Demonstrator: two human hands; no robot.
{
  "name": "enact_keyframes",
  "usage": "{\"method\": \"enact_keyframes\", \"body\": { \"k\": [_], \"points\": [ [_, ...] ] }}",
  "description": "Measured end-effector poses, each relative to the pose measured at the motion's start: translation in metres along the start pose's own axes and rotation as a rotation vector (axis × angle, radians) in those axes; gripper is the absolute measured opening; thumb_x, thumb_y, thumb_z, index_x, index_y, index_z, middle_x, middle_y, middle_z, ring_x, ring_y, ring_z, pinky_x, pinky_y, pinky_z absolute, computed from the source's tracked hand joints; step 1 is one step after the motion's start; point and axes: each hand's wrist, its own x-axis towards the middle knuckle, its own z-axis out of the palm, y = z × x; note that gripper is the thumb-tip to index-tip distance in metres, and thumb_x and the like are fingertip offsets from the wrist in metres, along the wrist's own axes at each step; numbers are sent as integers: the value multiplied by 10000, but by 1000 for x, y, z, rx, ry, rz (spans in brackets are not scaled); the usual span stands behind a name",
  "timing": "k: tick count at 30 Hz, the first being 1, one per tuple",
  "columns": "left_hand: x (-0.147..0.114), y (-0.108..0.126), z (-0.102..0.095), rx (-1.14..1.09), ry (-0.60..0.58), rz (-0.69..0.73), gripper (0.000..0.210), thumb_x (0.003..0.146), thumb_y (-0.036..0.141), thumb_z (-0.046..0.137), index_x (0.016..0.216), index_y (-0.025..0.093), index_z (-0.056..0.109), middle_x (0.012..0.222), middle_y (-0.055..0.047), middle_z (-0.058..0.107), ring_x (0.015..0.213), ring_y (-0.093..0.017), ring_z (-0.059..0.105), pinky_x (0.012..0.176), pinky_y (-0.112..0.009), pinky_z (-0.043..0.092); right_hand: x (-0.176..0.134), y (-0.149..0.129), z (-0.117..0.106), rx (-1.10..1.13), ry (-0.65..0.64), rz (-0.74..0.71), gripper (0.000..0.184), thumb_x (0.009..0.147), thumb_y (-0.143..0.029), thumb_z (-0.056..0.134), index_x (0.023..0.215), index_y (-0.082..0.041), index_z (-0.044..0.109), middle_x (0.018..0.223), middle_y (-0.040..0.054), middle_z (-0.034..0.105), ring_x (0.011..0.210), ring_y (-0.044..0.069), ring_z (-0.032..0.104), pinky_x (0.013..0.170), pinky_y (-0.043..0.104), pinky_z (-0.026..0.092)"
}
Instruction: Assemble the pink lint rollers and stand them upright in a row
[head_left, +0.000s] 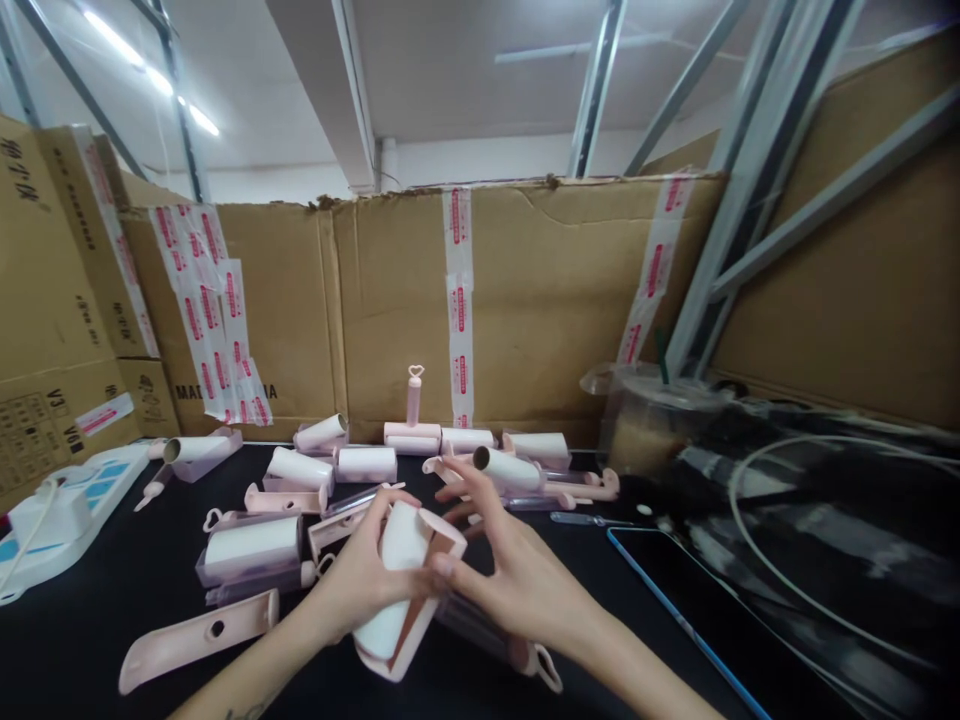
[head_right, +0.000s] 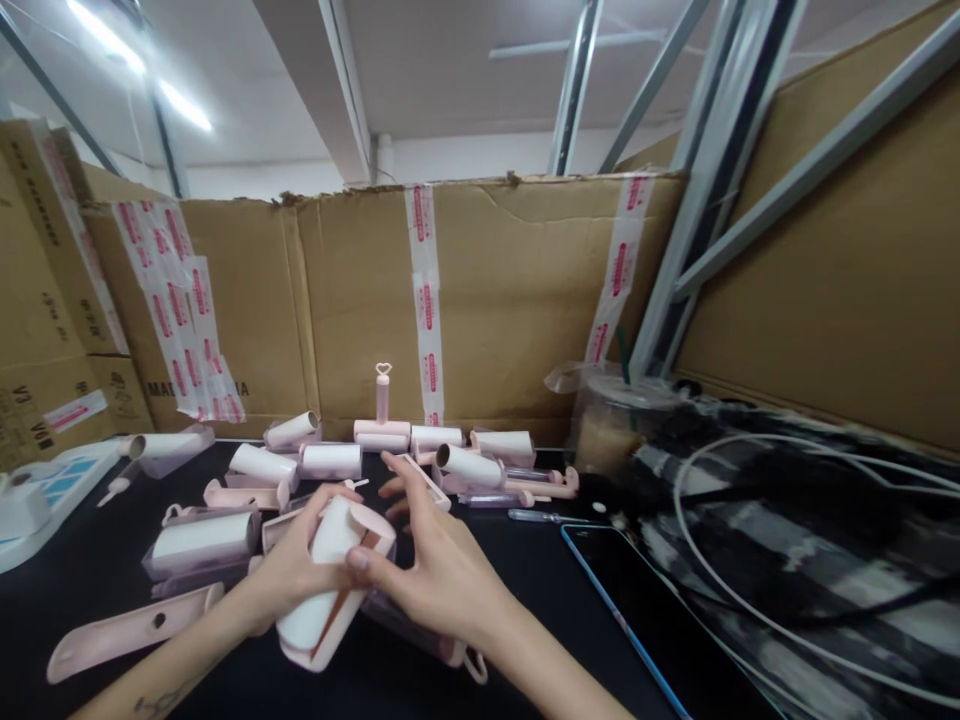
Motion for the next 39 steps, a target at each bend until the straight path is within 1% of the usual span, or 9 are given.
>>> {"method": "enact_keyframes", "body": {
  "k": [3,5,8,13,17,21,27,32,39],
  "points": [
    [-3,-4,8,18,-47,39,568,604,303,744,1053,201,411,925,-16,576,852,-187,557,739,-276,432,2,1,-2,-18,-17,-119,381,863,-295,490,1240,-240,468,1085,66,599,966,182,572,808,290,458],
    [-4,-6,11,51,-17,93,523,650,309,706,1075,198,421,1007,-47,575,963,-221,538,834,-316,405,2,2,-1,-30,-29,-183,298,902,-254,422,1174,-244,542,1051,54,628,941,168,587,827,284,450],
    [-3,-8,13,140,48,128,516,684,325,673,1114,204,414,1102,-74,551,1056,-249,498,896,-336,369,1,5,4,-32,28,-201,312,914,-248,394,1193,-224,532,1072,72,639,941,178,600,823,290,456],
    [-4,-6,13,231,24,96,527,690,346,667,1117,214,388,1081,-62,550,1037,-240,504,873,-310,377,0,8,9,-58,72,-176,275,907,-239,403,1131,-204,559,1026,64,669,878,171,629,750,262,473],
    [-8,-5,12,241,-25,78,459,720,369,634,1071,219,380,953,-21,550,866,-192,545,761,-271,411,1,3,6,-90,29,-143,237,909,-255,399,1029,-193,595,900,45,694,736,149,639,658,232,463],
    [-7,-5,12,267,-47,111,379,735,358,618,1007,219,394,895,-3,543,875,-187,533,772,-264,399,2,1,3,-97,-25,-146,270,919,-264,369,1009,-186,610,783,32,687,633,133,616,587,216,440],
    [-5,1,19,241,-18,112,310,768,385,577,966,223,401,830,4,551,814,-191,551,740,-278,406,5,4,4,-73,81,-117,275,902,-273,394,946,-188,651,810,39,699,675,152,618,638,248,467],
    [-4,5,26,238,33,114,310,768,395,575,971,228,410,839,-10,581,888,-224,559,773,-307,403,7,6,4,-24,124,-64,250,879,-269,438,915,-173,666,826,35,706,668,150,620,616,244,473],
    [0,5,29,196,97,133,328,733,386,614,950,229,424,841,-6,581,882,-222,562,767,-297,407,11,10,6,2,214,-54,251,858,-262,459,882,-150,682,766,41,709,623,150,622,570,240,465]
  ]
}}
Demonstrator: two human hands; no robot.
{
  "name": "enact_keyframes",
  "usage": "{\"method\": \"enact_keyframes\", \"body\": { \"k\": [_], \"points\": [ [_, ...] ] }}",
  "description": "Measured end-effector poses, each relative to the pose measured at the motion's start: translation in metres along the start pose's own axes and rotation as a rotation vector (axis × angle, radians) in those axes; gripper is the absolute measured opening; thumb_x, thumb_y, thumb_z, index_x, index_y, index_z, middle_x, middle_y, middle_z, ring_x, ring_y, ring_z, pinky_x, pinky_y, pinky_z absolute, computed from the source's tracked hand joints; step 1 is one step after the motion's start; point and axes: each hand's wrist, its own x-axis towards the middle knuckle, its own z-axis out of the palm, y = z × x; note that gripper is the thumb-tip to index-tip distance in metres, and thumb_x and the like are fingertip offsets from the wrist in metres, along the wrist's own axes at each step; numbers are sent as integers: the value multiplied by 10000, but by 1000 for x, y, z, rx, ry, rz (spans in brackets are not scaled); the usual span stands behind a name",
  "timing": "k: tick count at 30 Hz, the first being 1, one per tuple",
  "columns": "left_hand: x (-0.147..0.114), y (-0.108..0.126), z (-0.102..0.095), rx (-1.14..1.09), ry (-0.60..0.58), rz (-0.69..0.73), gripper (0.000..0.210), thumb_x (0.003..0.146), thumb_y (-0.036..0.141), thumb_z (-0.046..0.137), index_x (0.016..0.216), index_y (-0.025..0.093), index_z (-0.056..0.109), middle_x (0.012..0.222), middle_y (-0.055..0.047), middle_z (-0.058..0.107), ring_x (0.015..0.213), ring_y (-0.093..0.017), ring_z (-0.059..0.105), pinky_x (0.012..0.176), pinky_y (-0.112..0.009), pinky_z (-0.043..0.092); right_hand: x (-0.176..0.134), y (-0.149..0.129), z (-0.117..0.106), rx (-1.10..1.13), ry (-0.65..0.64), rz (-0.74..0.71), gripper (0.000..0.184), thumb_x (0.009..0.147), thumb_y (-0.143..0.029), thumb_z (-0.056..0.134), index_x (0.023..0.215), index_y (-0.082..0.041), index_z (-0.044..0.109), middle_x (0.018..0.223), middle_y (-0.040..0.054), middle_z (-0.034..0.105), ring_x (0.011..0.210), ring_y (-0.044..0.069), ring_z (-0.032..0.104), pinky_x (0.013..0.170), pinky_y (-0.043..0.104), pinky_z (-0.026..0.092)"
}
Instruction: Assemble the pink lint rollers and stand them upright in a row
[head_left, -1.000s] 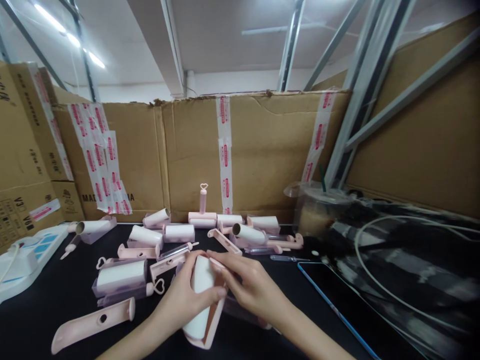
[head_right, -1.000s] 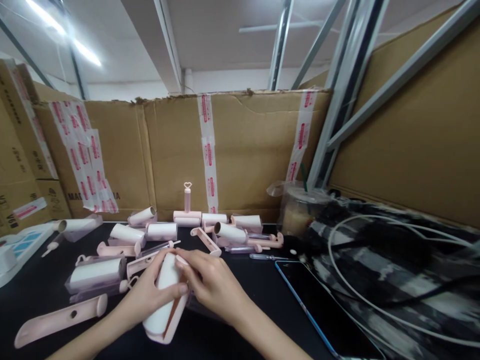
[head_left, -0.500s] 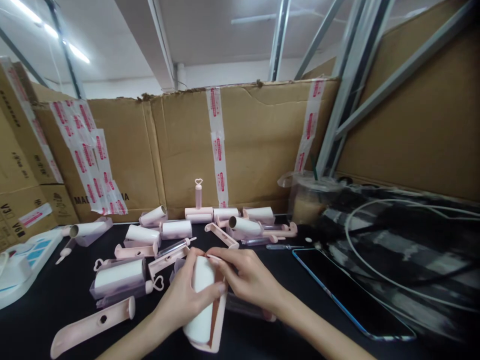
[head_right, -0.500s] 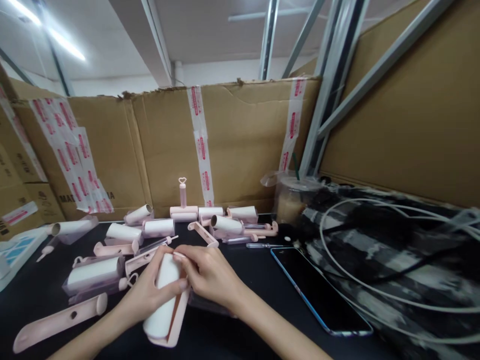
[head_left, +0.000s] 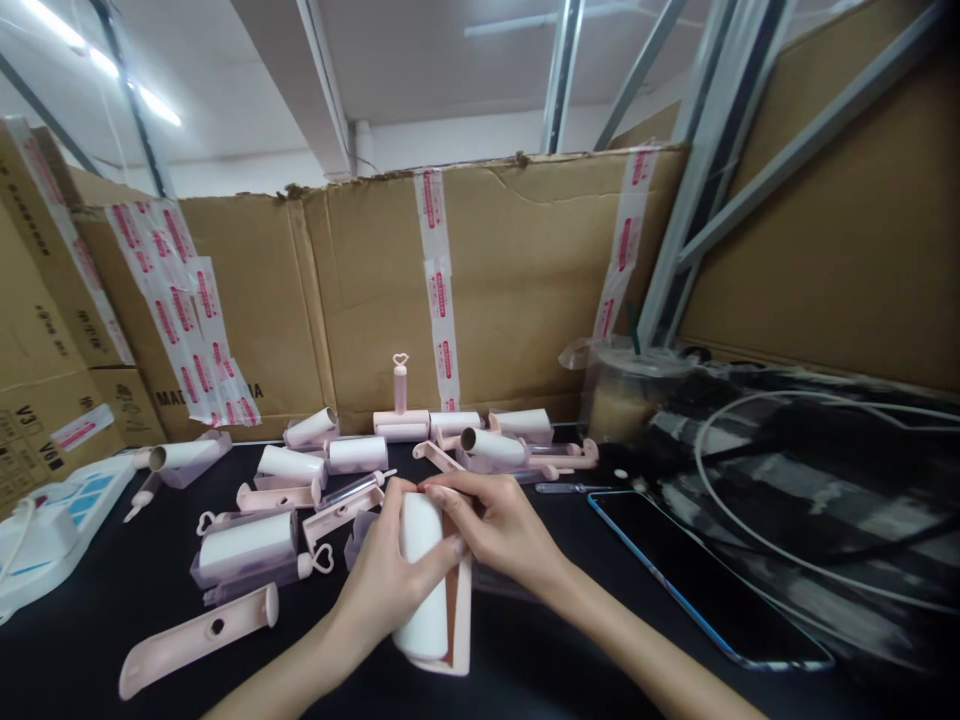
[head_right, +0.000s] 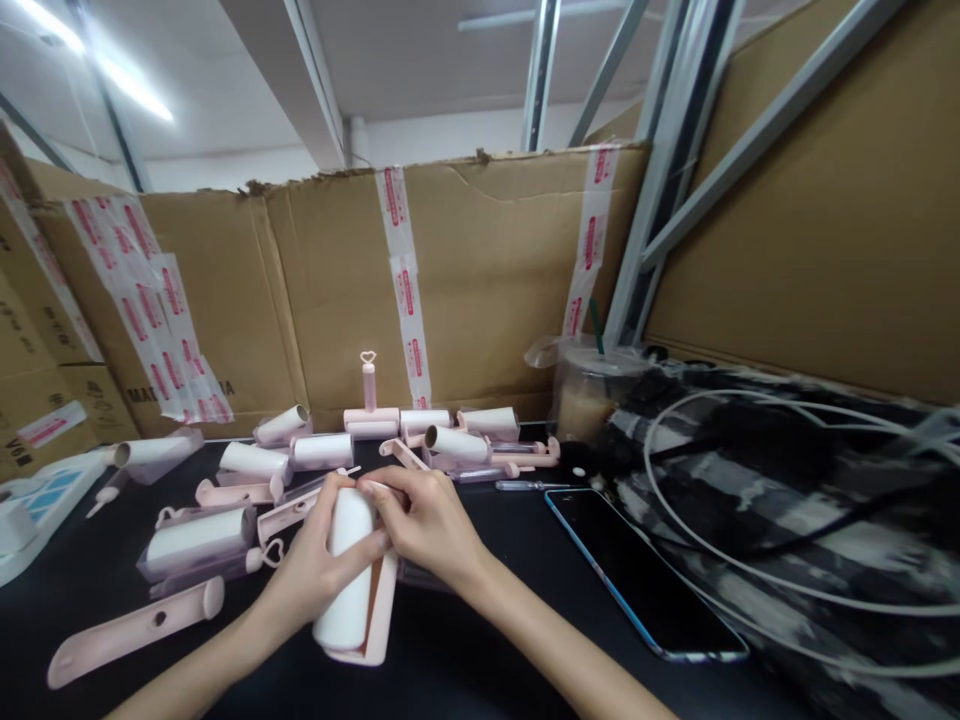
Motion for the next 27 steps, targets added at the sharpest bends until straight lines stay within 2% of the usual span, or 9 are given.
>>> {"method": "enact_keyframes", "body": {
  "k": [4,8,10,12,16,19,22,24,27],
  "points": [
    [2,0,0,16,-16,5,314,744,383,602,948,225,424,824,-3,586,882,-221,565,776,-302,409,2,5,2,1,-21,31,267,858,-277,463,878,-141,692,725,35,703,595,147,610,554,238,455],
    [1,1,-1,19,-39,11,304,756,365,589,973,219,434,896,-31,601,893,-227,573,782,-319,416,5,7,-3,50,-107,84,308,863,-351,479,952,-148,692,750,36,704,642,168,613,585,255,470],
    [0,0,-2,0,-14,-10,397,731,356,619,1045,221,416,1001,-58,591,954,-241,560,813,-335,411,5,4,-8,86,-150,60,354,883,-390,440,999,-155,678,805,46,702,712,185,619,651,285,485],
    [-4,-1,-4,-19,24,-48,603,664,355,688,1153,230,358,1125,-85,549,1031,-260,530,859,-358,396,4,-1,-12,118,-179,-13,414,918,-409,349,1064,-163,648,934,69,675,856,203,606,783,330,471],
    [-11,-2,-6,-73,0,-104,923,551,342,778,1278,238,219,1198,-111,516,1086,-276,506,907,-380,386,-1,-9,-13,112,-248,-96,469,935,-436,260,1244,-189,511,1187,101,520,1128,214,471,972,373,356],
    [-11,0,-10,-167,-18,-132,899,603,343,747,1296,234,186,1122,-109,557,971,-252,572,831,-359,446,-4,-9,-18,73,-294,-82,510,923,-486,226,1328,-225,396,1278,99,440,1184,220,422,990,386,338],
    [-4,3,-20,-313,100,-145,775,681,376,679,1293,250,221,1032,-81,584,848,-221,608,755,-342,481,-3,-6,-36,1,-304,-46,690,834,-585,390,1400,-225,227,1383,112,347,1202,259,406,959,395,372],
    [-1,4,-26,-398,207,-119,770,692,394,667,1304,276,215,1008,-65,591,816,-213,615,735,-340,488,-1,-3,-52,-94,-345,16,742,740,-595,542,1345,-209,354,1298,125,466,1111,289,490,901,396,417],
    [2,-1,-29,-432,292,-49,811,674,409,682,1314,283,201,996,-66,600,785,-212,620,708,-337,496,4,4,-71,-120,-382,112,499,713,-531,614,1089,-202,601,1021,87,643,902,267,600,810,379,460]
  ]
}}
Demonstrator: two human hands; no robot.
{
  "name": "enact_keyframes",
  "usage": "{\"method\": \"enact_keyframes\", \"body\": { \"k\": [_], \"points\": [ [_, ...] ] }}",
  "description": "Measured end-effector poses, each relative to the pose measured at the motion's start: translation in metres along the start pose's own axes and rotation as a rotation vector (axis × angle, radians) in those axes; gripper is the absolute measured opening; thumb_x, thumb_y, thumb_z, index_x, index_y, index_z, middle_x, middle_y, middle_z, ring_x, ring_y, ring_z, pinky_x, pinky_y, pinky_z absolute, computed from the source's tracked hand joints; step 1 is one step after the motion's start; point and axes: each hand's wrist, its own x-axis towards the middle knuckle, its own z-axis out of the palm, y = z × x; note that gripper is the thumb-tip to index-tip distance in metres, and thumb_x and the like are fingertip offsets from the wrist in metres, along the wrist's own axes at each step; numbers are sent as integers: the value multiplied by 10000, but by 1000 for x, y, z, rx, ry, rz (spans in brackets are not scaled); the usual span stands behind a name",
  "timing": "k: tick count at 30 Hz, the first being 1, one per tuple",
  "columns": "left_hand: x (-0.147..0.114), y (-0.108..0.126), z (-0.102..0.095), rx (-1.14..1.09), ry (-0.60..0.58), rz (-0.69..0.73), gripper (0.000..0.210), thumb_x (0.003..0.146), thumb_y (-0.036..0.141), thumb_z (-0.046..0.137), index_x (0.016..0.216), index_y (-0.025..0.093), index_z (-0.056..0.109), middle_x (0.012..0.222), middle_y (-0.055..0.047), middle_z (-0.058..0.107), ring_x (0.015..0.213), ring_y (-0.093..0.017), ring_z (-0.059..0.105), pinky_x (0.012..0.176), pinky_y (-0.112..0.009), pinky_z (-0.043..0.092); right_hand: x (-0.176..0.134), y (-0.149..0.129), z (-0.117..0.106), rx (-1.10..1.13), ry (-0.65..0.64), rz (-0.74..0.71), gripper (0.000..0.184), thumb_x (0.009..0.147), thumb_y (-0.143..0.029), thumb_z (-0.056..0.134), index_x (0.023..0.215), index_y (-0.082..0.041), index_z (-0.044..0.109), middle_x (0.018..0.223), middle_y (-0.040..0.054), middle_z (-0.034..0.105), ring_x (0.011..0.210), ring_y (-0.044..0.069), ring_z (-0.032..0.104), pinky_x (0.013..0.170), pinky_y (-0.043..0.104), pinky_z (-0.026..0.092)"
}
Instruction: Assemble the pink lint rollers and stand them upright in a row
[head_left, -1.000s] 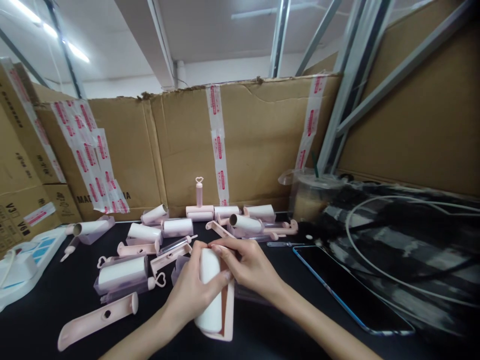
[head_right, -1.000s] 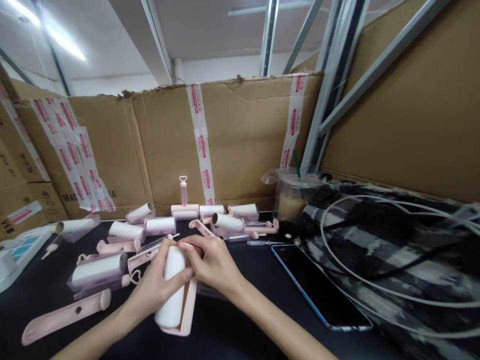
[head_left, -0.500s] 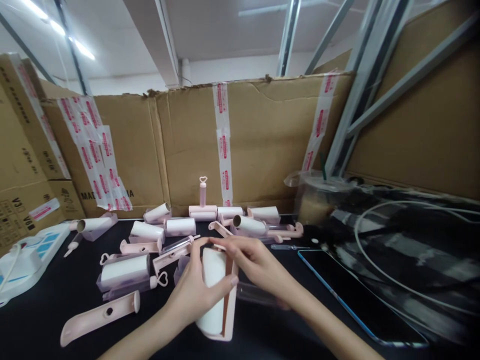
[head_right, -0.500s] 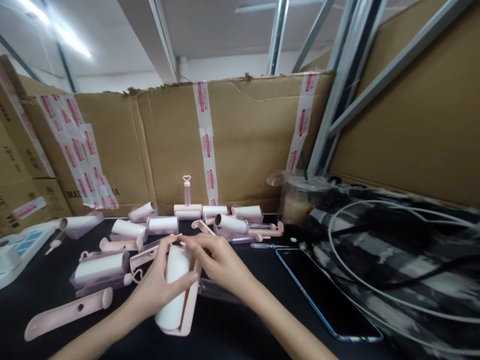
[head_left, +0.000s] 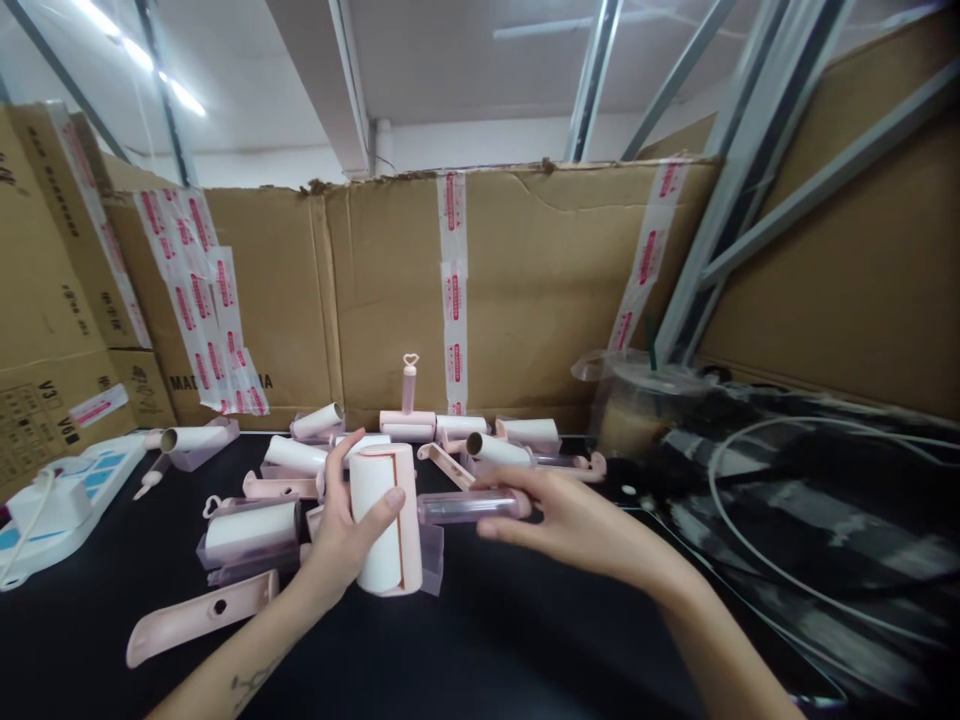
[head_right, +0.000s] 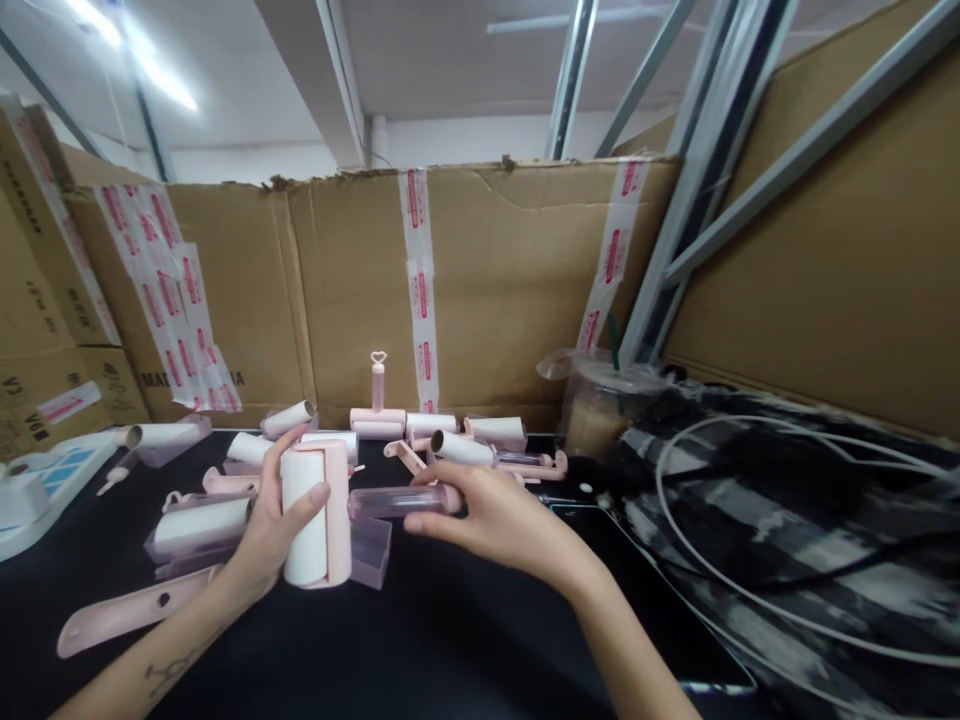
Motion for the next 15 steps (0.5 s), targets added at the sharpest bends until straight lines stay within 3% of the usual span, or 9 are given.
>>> {"method": "enact_keyframes", "body": {
  "k": [4,7,11,13,15],
  "points": [
    [-1,-12,1,14,60,84,857,682,447,666,1328,277,130,1106,-99,558,885,-216,602,809,-355,464,5,9,-4,480,54,35,463,707,-484,638,1048,-174,596,780,40,674,545,154,613,649,320,503],
    [0,-16,-1,107,17,77,950,707,475,630,1350,249,-33,1207,-139,490,1013,-233,559,906,-381,407,14,9,12,806,235,45,393,707,-480,638,938,-162,624,743,40,671,535,147,618,611,308,518],
    [7,-13,-21,536,-265,-8,1245,546,452,756,1359,233,-161,1368,-183,296,1231,-300,370,998,-447,309,26,4,38,848,405,75,258,727,-404,646,746,-148,615,793,56,679,482,122,602,523,272,508],
    [12,-8,-36,785,-411,3,1293,455,429,799,1383,254,-84,1433,-162,172,1310,-336,204,1037,-488,221,28,4,45,799,464,66,259,735,-398,635,684,-148,589,709,34,671,403,98,561,475,255,485],
    [16,-5,-48,966,-479,36,1207,472,399,789,1392,280,17,1447,-125,158,1331,-353,108,1048,-537,133,28,5,47,739,468,52,258,727,-399,635,667,-156,571,626,11,649,398,104,558,463,249,475]
  ]
}}
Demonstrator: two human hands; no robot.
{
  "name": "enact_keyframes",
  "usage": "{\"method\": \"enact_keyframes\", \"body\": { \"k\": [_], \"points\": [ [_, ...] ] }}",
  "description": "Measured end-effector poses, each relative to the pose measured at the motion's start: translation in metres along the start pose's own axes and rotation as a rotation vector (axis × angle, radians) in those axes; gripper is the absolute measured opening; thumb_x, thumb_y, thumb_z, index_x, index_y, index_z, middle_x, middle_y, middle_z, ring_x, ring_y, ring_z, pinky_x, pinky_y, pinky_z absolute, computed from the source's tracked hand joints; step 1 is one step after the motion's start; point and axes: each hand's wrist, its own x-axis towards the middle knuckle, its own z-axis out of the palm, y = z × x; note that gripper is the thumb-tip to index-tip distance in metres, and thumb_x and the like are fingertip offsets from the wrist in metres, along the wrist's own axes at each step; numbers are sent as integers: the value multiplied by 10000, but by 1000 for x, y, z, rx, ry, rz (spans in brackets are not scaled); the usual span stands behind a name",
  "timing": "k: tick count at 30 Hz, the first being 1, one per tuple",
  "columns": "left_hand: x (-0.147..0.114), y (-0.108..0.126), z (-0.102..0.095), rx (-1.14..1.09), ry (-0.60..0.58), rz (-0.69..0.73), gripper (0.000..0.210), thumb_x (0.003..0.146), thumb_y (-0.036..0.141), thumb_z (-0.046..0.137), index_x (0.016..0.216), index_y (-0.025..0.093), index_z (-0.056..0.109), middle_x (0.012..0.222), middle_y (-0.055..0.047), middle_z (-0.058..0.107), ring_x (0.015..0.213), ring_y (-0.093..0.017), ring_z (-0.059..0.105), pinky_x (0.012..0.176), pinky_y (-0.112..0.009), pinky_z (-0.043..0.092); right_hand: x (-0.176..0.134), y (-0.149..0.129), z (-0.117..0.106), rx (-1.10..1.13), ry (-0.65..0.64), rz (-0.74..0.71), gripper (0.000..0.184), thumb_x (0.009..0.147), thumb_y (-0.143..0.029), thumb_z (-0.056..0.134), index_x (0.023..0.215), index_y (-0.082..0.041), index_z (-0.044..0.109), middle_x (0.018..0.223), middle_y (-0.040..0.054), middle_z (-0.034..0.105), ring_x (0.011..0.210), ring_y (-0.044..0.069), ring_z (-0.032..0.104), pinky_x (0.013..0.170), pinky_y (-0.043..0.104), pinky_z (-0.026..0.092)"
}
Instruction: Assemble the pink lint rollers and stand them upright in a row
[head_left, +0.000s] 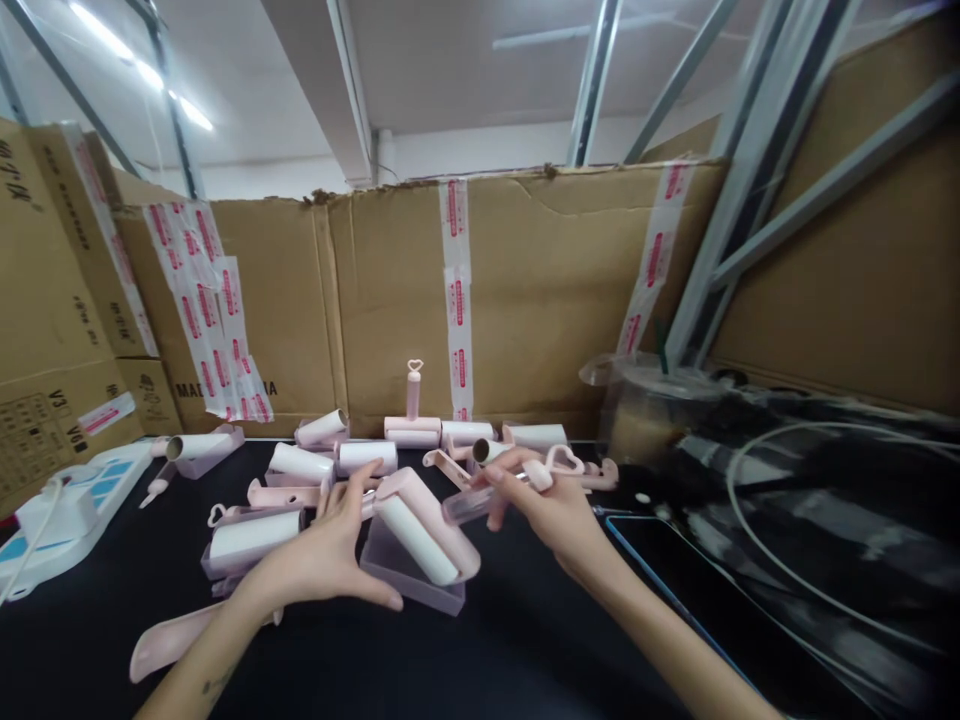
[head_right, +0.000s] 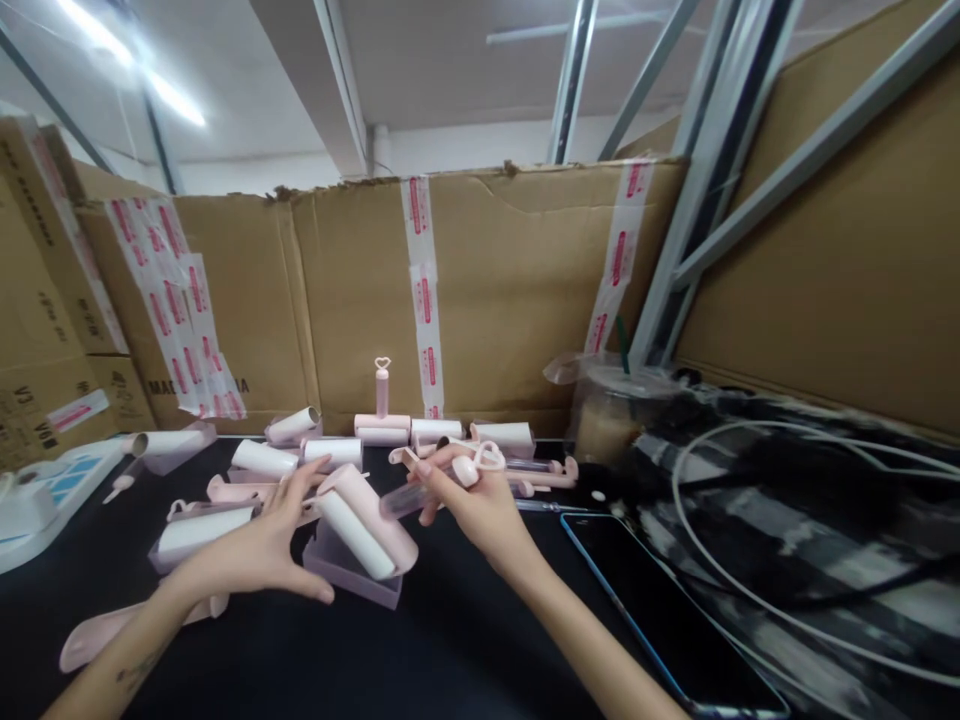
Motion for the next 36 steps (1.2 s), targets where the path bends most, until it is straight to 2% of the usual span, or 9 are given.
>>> {"method": "enact_keyframes", "body": {
  "k": [4,9,12,19,22,27,31,33,36],
  "points": [
    [0,-2,1,147,-53,8,1083,515,295,750,1381,340,100,1414,-74,259,1319,-370,119,1030,-595,47,-2,-3,-1,-205,-135,40,210,723,-356,632,673,-166,560,465,-41,554,381,108,544,428,221,443],
    [2,4,19,63,-65,-39,1028,548,353,723,1378,314,116,1372,-88,306,1284,-375,203,1007,-560,190,0,-22,0,-364,-243,24,206,738,-327,585,629,-160,532,547,-17,575,358,102,540,356,199,406],
    [4,4,25,39,-67,-45,1008,556,368,712,1374,295,128,1353,-96,318,1283,-367,201,991,-530,240,5,-37,1,-477,-335,-3,179,742,-288,563,621,-165,513,487,-34,540,348,104,532,333,182,379],
    [6,-2,26,60,-74,-56,970,542,390,715,1352,267,196,1315,-104,368,1249,-377,244,977,-531,255,19,-54,8,-640,-537,-44,106,737,-212,506,641,-167,502,531,-31,578,369,85,535,313,145,316],
    [6,-1,24,54,-82,-48,966,540,386,718,1346,254,202,1275,-100,417,1230,-364,281,985,-516,251,18,-51,13,-641,-567,-38,103,728,-185,496,627,-168,480,546,-24,598,381,80,531,328,142,320],
    [6,-1,25,24,-101,-10,923,542,329,719,1322,248,231,1194,-72,487,1256,-335,256,1007,-476,242,12,-27,22,-575,-574,-62,160,708,-158,521,570,-170,441,467,-45,530,418,83,518,394,156,372],
    [5,-4,24,29,-120,25,934,562,378,714,1333,249,203,1197,-76,488,1270,-316,257,1017,-468,234,3,-11,16,-434,-498,53,157,756,-306,583,787,-159,539,586,-21,605,460,123,587,436,198,445],
    [6,-3,16,39,-155,58,1079,494,464,746,1361,245,141,1270,-103,431,1272,-331,267,1010,-467,251,-4,-8,9,-389,-496,77,283,745,-378,616,908,-157,547,677,5,645,526,156,632,469,219,476],
    [18,1,-5,131,-160,71,1286,381,621,732,1392,238,36,1415,-148,247,1297,-374,216,1005,-477,252,-7,-9,-5,-483,-464,52,306,769,-432,588,899,-156,585,758,37,668,574,174,650,500,235,487]
  ]
}}
